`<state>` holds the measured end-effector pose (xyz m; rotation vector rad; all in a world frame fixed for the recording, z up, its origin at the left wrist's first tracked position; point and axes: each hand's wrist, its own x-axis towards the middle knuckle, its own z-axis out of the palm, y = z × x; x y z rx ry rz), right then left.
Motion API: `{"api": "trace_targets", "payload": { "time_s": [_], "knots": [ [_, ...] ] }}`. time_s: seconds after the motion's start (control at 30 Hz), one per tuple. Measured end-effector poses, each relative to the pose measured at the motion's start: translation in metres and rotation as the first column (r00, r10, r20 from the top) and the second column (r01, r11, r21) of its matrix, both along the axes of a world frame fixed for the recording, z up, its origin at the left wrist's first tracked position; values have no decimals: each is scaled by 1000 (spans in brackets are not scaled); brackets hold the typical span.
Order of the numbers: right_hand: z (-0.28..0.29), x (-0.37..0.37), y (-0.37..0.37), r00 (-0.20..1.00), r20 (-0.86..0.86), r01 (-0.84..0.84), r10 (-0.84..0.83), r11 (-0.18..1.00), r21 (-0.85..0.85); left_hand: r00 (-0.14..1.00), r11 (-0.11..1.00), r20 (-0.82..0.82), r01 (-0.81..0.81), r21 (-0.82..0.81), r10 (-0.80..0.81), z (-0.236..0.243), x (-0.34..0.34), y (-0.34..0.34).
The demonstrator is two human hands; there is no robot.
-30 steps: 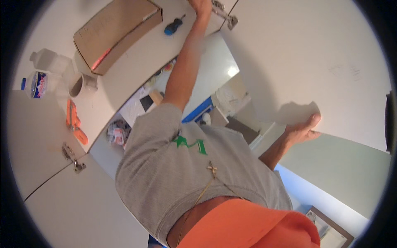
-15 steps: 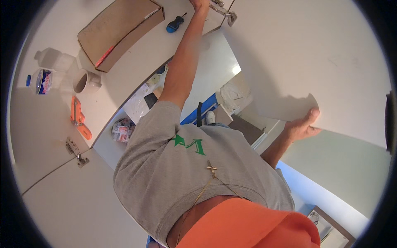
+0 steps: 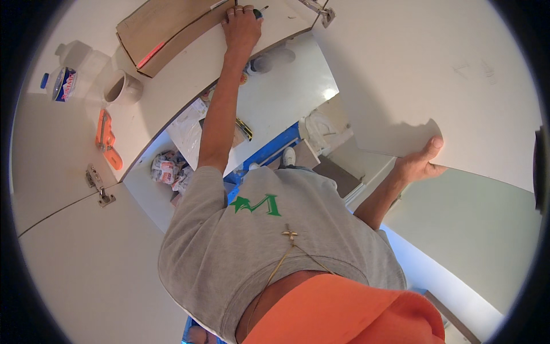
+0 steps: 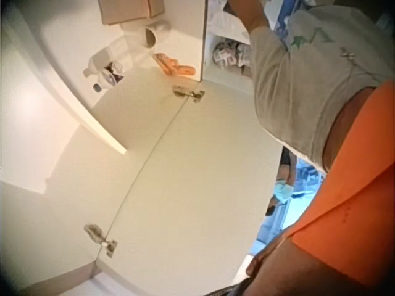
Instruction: The person uses a screwdriver to tighten screws on the hinges of upper kitchen cabinet doors. They repeatedly open and close the doors to check alignment while working on multiple hinges.
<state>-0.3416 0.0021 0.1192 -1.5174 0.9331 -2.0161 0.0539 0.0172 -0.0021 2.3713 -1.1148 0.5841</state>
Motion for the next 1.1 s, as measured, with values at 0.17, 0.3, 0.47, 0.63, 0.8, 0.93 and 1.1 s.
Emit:
{"api": "trace_targets", "payload": {
  "time_s": [0.17,0.3,0.47,0.63,0.8,0.93,1.1],
  "knots": [
    [2,2,-2,999,-5,-37,37,998,-52,866,910,-321,295,-293,-384,14,-1,8],
    [2,0,-3,999,-45,-17,13,996,-87,834,871,-299,369,-324,-465,23,-25,2],
    [2,-2,-7,996,-84,-43,34,992,-115,877,886,-242,329,-328,-415,31,-34,-6],
    [0,-2,-7,998,-50,-50,45,994,-98,813,851,-343,314,-422,-470,37,-39,-12],
    [-1,-3,-7,997,-83,-3,-7,994,-112,818,859,-350,302,-414,-456,41,-42,-15],
    [0,-1,-6,999,-49,-16,11,994,-110,748,881,-499,245,-406,-438,44,-48,-16],
    [1,-1,-4,997,-70,-48,40,991,-125,744,892,-524,222,-393,-415,44,-48,-22]
  ]
}}
